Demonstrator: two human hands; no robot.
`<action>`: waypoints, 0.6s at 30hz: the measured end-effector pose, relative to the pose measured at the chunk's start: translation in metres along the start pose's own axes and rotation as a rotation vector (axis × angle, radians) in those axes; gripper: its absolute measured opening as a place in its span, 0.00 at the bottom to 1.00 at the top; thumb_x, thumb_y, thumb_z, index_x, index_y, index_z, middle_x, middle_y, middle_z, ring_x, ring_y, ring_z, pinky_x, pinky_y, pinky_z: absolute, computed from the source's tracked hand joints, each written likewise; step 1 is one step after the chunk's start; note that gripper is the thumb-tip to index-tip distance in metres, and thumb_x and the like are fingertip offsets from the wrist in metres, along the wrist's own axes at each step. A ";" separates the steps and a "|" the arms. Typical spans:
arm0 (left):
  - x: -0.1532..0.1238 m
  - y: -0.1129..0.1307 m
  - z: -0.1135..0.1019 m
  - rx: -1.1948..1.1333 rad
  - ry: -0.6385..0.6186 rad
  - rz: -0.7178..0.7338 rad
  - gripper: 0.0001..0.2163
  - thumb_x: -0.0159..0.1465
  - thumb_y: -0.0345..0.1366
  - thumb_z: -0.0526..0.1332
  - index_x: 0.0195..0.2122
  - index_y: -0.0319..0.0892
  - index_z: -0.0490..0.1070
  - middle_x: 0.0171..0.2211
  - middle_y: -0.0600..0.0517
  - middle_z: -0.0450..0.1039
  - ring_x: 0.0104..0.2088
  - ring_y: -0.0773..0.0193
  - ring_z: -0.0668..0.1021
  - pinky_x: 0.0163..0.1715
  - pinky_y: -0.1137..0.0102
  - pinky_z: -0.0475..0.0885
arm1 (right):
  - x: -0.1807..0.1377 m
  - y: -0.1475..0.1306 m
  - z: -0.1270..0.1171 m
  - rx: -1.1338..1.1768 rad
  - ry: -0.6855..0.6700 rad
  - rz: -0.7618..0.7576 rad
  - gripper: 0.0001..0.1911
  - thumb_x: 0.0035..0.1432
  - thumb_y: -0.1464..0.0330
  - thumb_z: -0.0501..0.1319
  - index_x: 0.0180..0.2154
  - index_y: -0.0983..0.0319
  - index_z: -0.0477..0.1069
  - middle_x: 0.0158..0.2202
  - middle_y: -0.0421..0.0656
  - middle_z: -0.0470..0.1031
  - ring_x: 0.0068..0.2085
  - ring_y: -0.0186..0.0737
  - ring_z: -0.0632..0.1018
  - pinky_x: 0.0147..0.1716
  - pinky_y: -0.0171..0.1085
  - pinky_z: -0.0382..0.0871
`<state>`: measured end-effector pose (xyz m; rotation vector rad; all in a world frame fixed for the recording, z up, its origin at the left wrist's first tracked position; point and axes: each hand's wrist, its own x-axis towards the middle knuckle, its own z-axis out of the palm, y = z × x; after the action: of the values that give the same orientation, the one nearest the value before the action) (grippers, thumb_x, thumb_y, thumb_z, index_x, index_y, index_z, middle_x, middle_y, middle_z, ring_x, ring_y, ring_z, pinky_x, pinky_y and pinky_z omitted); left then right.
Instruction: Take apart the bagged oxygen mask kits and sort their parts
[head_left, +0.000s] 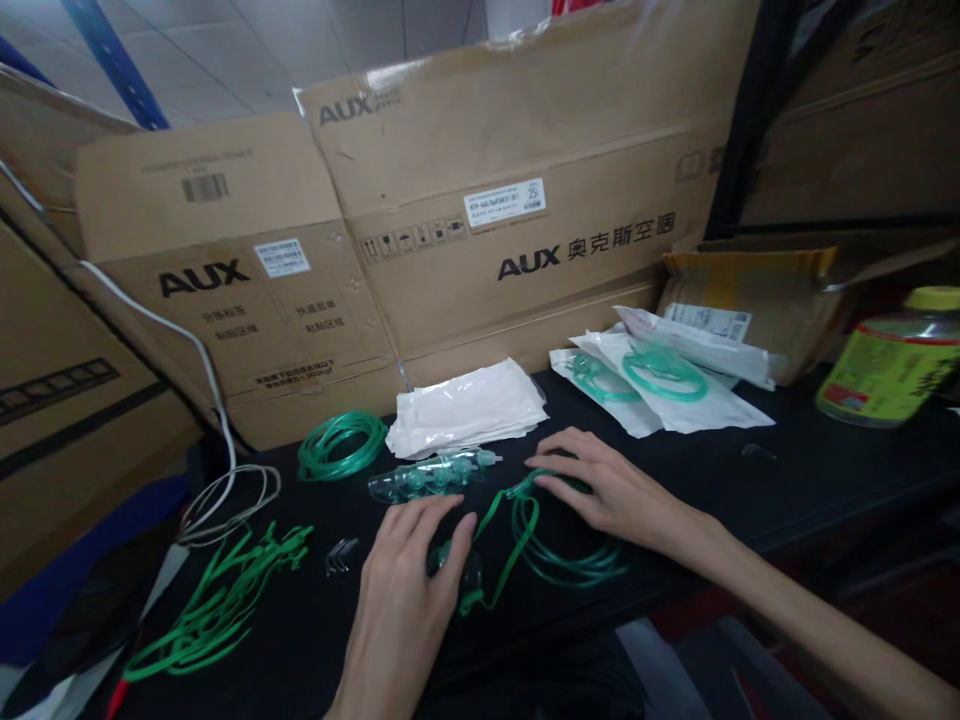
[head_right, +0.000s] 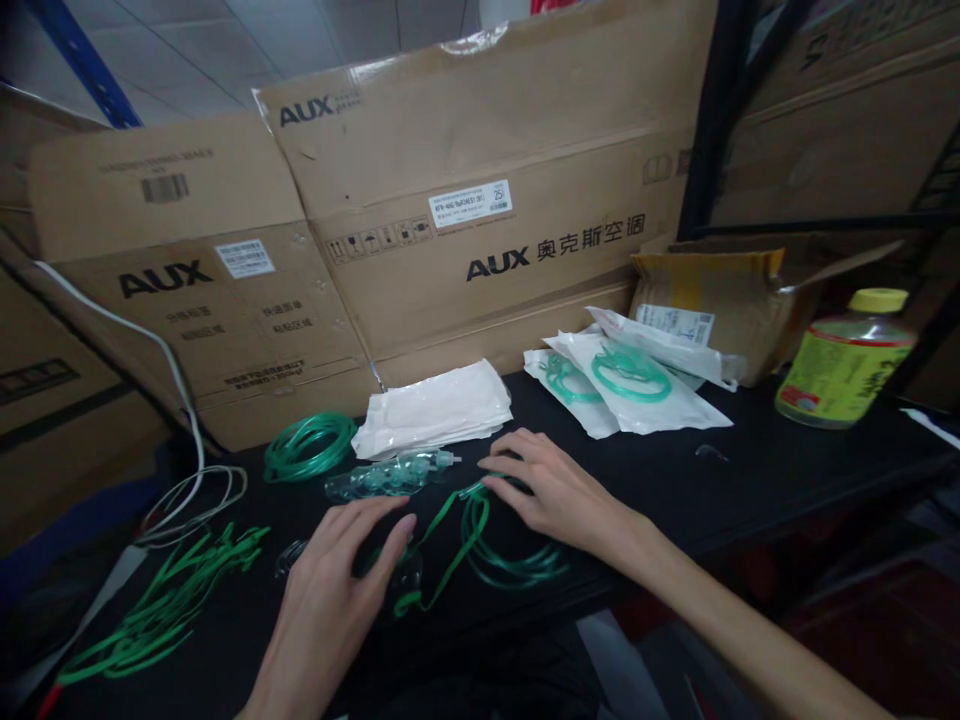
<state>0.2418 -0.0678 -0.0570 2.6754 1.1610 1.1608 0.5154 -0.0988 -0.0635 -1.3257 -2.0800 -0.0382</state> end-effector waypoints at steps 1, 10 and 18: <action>0.003 0.003 -0.001 -0.008 -0.010 0.015 0.10 0.71 0.41 0.59 0.47 0.45 0.76 0.43 0.49 0.80 0.45 0.55 0.80 0.46 0.60 0.77 | 0.000 0.002 -0.005 -0.006 0.021 0.061 0.13 0.71 0.66 0.58 0.49 0.60 0.78 0.48 0.49 0.77 0.50 0.46 0.77 0.53 0.45 0.70; 0.042 0.036 0.032 -0.001 -0.267 0.098 0.13 0.70 0.36 0.59 0.53 0.43 0.74 0.48 0.45 0.77 0.50 0.52 0.79 0.51 0.59 0.76 | -0.001 0.015 -0.002 -0.148 -0.223 0.313 0.17 0.63 0.67 0.62 0.53 0.64 0.73 0.53 0.55 0.72 0.54 0.52 0.76 0.54 0.45 0.70; 0.089 0.053 0.055 0.116 -0.636 0.153 0.16 0.66 0.30 0.59 0.54 0.36 0.74 0.52 0.39 0.76 0.56 0.49 0.75 0.60 0.59 0.67 | 0.011 0.024 0.016 -0.119 -0.215 0.208 0.21 0.56 0.77 0.61 0.53 0.66 0.71 0.53 0.58 0.75 0.55 0.57 0.75 0.55 0.53 0.67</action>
<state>0.3500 -0.0352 -0.0259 2.9069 0.9384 0.1919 0.5241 -0.0727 -0.0774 -1.6768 -2.1305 0.0748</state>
